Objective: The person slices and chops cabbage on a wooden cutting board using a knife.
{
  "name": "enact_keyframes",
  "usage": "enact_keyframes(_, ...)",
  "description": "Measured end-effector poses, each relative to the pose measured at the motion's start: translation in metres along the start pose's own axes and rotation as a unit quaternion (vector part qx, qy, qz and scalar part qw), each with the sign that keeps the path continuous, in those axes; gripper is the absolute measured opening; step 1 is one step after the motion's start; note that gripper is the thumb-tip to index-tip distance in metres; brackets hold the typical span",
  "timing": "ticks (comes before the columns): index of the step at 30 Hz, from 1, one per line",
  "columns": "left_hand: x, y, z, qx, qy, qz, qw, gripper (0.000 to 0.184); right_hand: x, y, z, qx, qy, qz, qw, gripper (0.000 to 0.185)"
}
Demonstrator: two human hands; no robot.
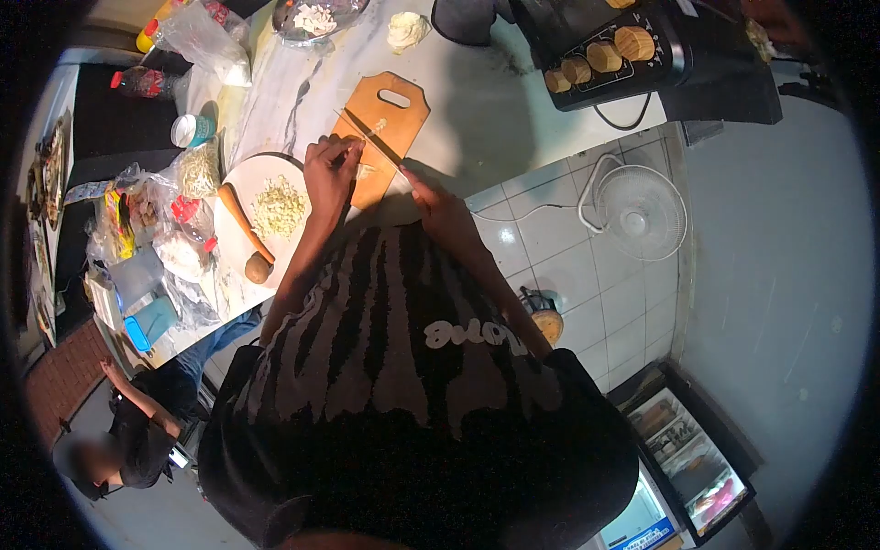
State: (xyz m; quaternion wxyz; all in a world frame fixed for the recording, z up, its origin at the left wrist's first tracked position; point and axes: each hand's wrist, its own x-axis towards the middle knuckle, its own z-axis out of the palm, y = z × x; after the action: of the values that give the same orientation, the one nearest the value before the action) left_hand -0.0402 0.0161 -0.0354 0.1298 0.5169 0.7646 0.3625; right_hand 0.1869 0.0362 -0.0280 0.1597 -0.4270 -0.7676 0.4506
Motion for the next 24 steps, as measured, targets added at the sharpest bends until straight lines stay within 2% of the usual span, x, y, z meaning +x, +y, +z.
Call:
enact_keyframes(5,-0.005,0.000,-0.002,-0.028,-0.001,0.017,0.999,0.020,-0.002,0.003,-0.003,-0.016,-0.036,0.029,0.999,0.045)
enact_keyframes(8,-0.007,0.000,-0.002,-0.026,0.004,-0.016,1.000,0.022,-0.003,0.004,-0.002,-0.003,-0.034,-0.010,0.999,0.046)
enact_keyframes(10,-0.006,-0.003,0.000,-0.041,0.017,-0.015,0.999,0.020,-0.002,-0.009,-0.010,-0.029,-0.092,0.077,0.992,0.043)
enact_keyframes(13,-0.005,-0.005,0.002,-0.030,0.013,-0.007,0.999,0.015,-0.001,-0.010,-0.010,-0.033,-0.109,0.094,0.989,0.046)
enact_keyframes(17,-0.004,-0.002,0.000,-0.025,0.007,-0.020,0.999,0.015,-0.001,-0.014,-0.012,-0.045,-0.088,0.077,0.992,0.045)
enact_keyframes(20,-0.005,-0.003,-0.001,-0.024,0.002,-0.013,1.000,0.014,0.001,-0.024,-0.016,-0.064,-0.110,0.106,0.986,0.045)
enact_keyframes(24,-0.005,-0.002,0.000,-0.026,0.008,-0.017,0.999,0.013,0.000,-0.026,-0.016,-0.072,-0.076,0.074,0.992,0.046)
